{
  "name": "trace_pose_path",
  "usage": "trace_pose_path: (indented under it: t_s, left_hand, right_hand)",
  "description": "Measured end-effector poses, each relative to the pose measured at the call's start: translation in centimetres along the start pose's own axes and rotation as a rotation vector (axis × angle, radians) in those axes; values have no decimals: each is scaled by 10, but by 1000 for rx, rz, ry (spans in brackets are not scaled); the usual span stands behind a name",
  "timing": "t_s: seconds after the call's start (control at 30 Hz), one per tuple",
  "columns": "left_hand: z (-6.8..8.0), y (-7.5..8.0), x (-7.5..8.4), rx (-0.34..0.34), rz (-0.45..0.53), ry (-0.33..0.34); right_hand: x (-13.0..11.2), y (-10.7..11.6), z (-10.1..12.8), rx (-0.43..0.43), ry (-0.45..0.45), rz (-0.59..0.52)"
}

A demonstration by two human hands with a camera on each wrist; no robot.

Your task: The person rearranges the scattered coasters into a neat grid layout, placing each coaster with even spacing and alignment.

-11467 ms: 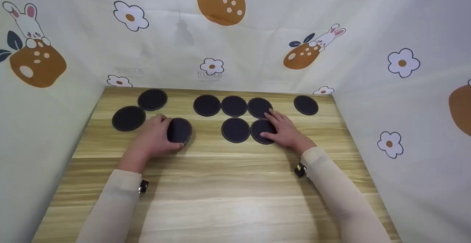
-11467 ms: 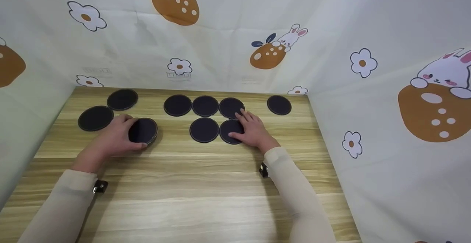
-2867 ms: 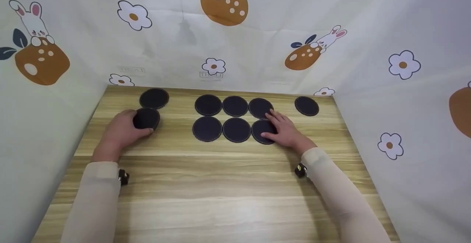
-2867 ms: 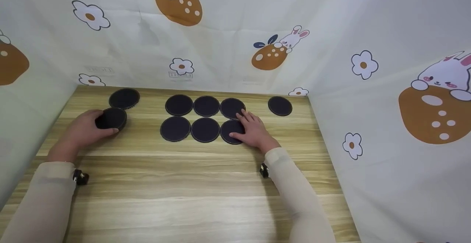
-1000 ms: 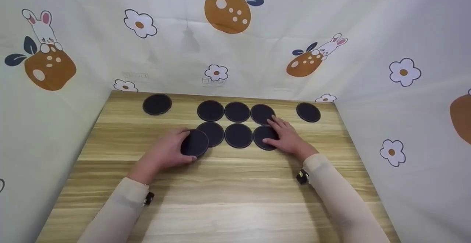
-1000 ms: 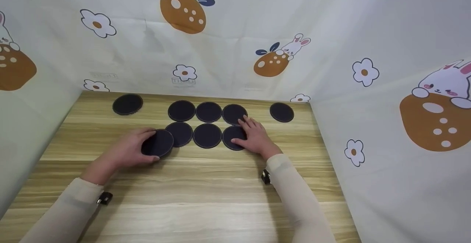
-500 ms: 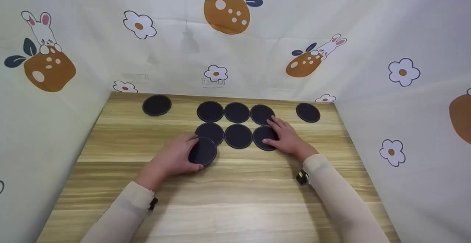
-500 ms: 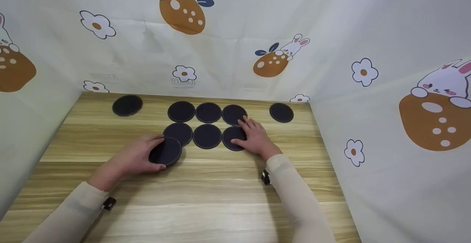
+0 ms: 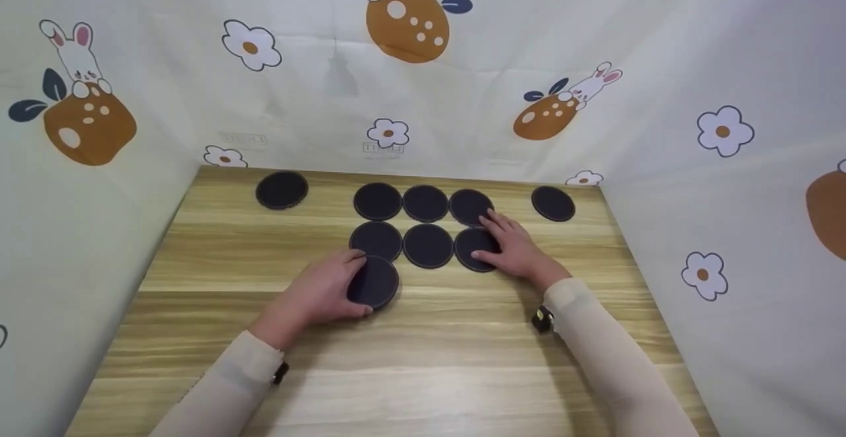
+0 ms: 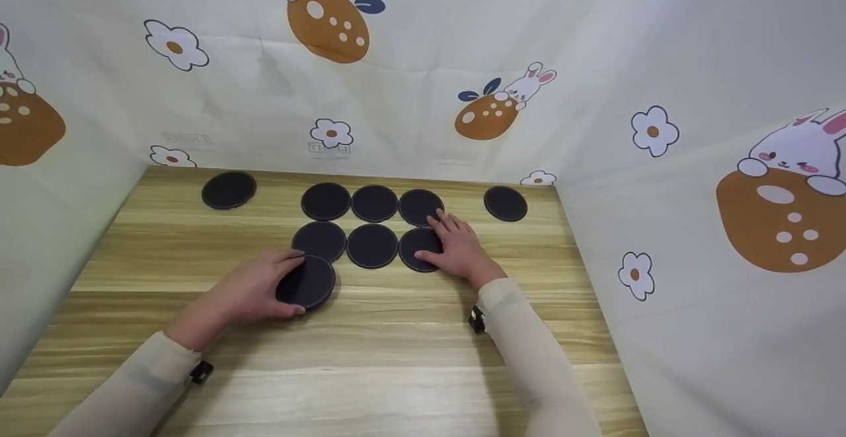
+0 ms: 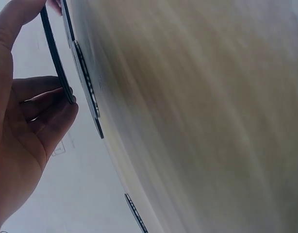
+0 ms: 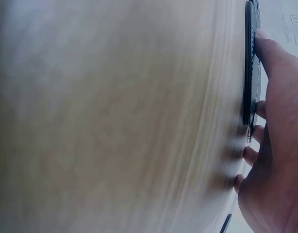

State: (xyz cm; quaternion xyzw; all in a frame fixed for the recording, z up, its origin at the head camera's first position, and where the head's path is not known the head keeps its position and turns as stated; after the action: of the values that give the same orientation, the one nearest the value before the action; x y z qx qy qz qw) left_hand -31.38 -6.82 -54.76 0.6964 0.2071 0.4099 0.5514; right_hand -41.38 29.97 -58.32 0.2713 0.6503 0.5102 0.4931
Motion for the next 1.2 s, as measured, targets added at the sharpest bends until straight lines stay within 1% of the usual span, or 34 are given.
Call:
trace_pose_path:
  t_s: [0.1, 0.53, 0.7, 1.03, 1.2]
  left_hand:
    - [0, 0, 4, -10, 2, -10]
    - [-3, -1, 11, -6, -8, -30]
    - [-2, -5, 13, -13, -19, -36]
    - [0, -14, 13, -62, -14, -18]
    - [0, -15, 13, -62, -12, -18]
  right_hand:
    - [-1, 0, 0, -1, 3, 2]
    - [-1, 1, 1, -12, -15, -4]
    - [-1, 1, 1, -6, -9, -1]
    - [-1, 1, 1, 7, 1, -11]
    - [-1, 1, 1, 2, 0, -8]
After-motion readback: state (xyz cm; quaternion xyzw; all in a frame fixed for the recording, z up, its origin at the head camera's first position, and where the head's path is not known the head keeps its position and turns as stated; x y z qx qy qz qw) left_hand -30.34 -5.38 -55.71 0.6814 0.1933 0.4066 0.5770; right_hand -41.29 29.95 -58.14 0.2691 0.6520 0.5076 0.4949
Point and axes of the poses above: each hand's wrist, its own z-axis away from the middle knuckle, its own y-axis out of the back of the hand, x = y × z, the point moved 8 cm from there along -z, towards the middle knuckle, and after that the axes turned 2 degrees about -y, right-handed, at the moved point
